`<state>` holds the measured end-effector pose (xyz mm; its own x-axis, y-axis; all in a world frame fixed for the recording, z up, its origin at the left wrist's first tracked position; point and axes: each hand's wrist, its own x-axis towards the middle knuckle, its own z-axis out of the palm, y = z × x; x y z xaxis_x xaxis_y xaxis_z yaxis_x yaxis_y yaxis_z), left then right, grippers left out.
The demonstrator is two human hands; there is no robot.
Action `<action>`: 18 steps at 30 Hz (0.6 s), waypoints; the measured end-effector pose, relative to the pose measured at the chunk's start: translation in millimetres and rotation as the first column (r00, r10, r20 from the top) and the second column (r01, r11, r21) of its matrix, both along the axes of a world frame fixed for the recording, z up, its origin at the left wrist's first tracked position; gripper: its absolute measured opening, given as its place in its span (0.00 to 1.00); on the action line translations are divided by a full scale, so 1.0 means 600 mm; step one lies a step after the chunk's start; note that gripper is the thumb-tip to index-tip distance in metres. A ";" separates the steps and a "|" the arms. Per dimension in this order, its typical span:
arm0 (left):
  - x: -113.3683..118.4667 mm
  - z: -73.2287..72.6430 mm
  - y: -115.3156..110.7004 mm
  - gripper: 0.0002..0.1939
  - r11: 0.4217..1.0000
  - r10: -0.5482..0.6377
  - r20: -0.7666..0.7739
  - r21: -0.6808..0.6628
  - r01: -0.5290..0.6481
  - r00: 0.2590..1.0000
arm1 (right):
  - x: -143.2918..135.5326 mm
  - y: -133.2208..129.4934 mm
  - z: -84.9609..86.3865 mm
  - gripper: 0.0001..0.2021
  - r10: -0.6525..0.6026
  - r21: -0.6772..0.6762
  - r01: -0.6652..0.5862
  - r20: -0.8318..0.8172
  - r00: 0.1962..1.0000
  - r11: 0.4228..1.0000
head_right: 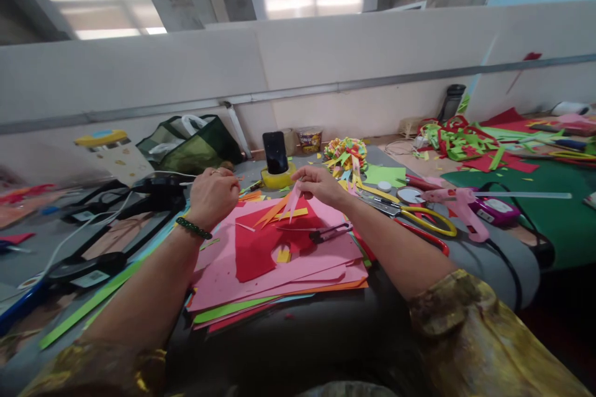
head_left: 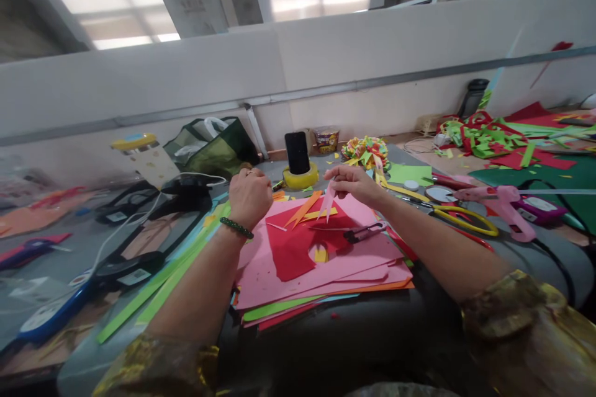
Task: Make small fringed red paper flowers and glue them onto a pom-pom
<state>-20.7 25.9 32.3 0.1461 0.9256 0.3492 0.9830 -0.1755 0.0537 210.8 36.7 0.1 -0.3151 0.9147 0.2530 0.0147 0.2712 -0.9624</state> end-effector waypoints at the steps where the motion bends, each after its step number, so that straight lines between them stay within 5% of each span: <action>1: 0.005 -0.004 0.001 0.14 1.000 -0.025 0.000 -0.013 0.025 1.000 | 0.001 0.000 0.001 0.08 0.009 -0.015 -0.009 0.005 1.000 1.000; 5: 0.025 -0.038 0.012 0.17 0.967 -0.114 0.213 -0.200 0.157 0.970 | 0.008 0.001 0.001 0.07 0.108 -0.148 -0.089 0.125 0.986 0.985; 10: 0.039 -0.075 0.024 0.12 0.902 -0.087 0.456 -0.341 0.265 0.886 | 0.010 0.005 -0.010 0.08 0.160 -0.278 -0.087 0.250 0.955 0.957; 18: 0.028 -0.066 0.021 0.09 0.821 0.001 0.708 -0.404 0.403 0.707 | 0.012 0.009 -0.007 0.10 0.125 -0.285 -0.056 0.231 0.965 0.957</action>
<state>-3.9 38.7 -7.4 0.2730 0.9596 -0.0678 0.5927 -0.1123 0.7976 217.7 42.2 -3.9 -0.4204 0.9021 -0.0977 0.2457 0.0095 -0.9693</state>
